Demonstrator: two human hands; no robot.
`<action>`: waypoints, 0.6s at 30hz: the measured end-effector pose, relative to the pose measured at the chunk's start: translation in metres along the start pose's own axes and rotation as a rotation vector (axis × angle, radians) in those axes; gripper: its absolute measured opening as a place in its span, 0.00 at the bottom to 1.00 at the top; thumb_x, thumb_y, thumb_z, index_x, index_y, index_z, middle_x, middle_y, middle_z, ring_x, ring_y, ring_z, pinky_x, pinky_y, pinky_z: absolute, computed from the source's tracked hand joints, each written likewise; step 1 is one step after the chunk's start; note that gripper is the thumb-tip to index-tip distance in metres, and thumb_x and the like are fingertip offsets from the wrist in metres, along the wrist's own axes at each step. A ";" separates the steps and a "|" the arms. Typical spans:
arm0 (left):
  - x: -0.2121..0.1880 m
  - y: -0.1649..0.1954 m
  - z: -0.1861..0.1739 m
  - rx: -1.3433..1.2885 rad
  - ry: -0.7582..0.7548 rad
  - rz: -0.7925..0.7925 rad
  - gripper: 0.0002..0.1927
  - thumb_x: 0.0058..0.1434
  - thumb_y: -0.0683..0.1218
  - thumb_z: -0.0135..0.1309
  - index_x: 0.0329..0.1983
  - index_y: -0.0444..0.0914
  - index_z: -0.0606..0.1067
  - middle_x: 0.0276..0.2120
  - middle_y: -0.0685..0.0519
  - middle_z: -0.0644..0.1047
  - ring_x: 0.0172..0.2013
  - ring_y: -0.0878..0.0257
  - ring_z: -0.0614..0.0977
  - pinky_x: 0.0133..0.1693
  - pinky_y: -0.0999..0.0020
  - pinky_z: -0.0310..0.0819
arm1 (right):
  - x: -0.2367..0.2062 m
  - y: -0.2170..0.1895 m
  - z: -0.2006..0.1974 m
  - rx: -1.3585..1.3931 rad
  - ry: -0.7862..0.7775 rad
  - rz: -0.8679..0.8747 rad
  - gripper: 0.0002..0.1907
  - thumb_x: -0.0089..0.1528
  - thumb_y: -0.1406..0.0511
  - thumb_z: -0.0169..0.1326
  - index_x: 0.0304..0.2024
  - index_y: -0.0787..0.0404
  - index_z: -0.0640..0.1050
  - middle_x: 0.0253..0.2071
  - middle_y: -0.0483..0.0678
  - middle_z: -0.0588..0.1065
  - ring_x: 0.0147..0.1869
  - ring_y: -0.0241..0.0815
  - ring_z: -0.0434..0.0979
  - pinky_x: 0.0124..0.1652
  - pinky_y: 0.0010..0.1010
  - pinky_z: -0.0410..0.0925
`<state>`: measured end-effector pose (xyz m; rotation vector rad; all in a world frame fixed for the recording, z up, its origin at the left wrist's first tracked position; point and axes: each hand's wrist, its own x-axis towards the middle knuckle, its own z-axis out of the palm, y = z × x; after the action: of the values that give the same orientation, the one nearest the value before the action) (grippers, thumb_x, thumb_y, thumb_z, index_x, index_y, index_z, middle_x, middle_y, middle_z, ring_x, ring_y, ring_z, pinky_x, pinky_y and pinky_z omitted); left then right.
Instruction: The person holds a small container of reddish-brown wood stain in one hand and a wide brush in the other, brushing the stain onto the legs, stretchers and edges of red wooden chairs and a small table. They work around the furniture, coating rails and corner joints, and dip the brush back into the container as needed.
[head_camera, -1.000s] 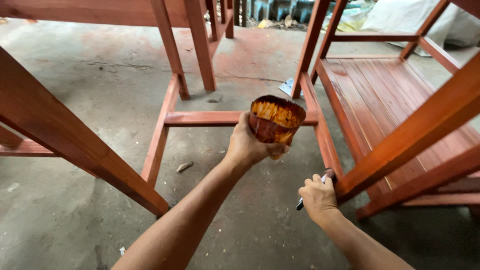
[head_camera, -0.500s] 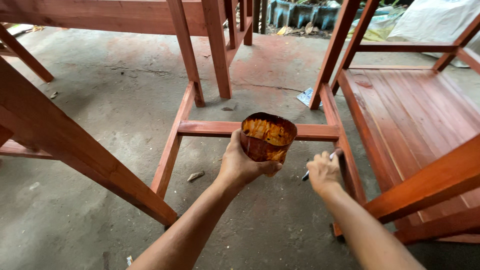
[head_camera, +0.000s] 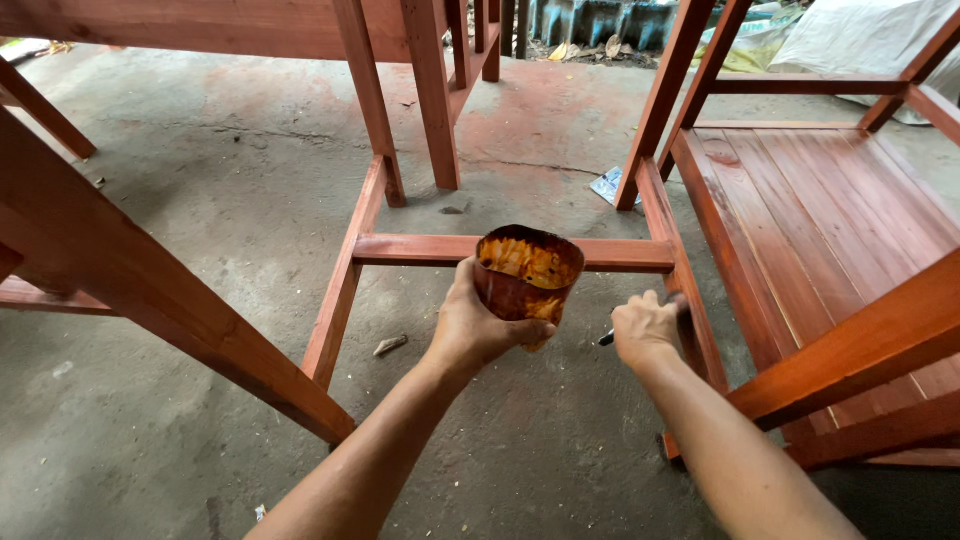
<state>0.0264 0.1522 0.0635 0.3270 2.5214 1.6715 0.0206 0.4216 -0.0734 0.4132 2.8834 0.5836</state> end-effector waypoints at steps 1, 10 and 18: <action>0.000 0.001 0.002 -0.017 -0.006 0.009 0.49 0.31 0.52 0.78 0.56 0.36 0.66 0.49 0.50 0.80 0.51 0.62 0.82 0.54 0.65 0.78 | -0.005 -0.002 -0.005 0.012 -0.049 0.025 0.11 0.67 0.60 0.51 0.46 0.46 0.84 0.52 0.42 0.78 0.63 0.44 0.71 0.61 0.67 0.60; -0.011 -0.001 0.000 -0.086 -0.006 0.038 0.53 0.30 0.51 0.78 0.60 0.37 0.64 0.51 0.50 0.78 0.53 0.61 0.81 0.56 0.65 0.76 | -0.015 0.002 -0.018 0.254 -0.262 0.114 0.15 0.62 0.62 0.56 0.50 0.56 0.83 0.55 0.50 0.81 0.60 0.51 0.81 0.51 0.49 0.75; -0.016 0.000 -0.008 -0.074 0.022 0.001 0.55 0.26 0.53 0.78 0.59 0.35 0.66 0.51 0.48 0.79 0.52 0.59 0.83 0.56 0.65 0.78 | 0.017 0.049 -0.012 0.411 -0.427 0.228 0.14 0.58 0.56 0.56 0.34 0.54 0.89 0.42 0.46 0.84 0.52 0.45 0.84 0.53 0.40 0.72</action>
<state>0.0404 0.1410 0.0660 0.3055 2.4678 1.7734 0.0134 0.4660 -0.0448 0.8197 2.5389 -0.0797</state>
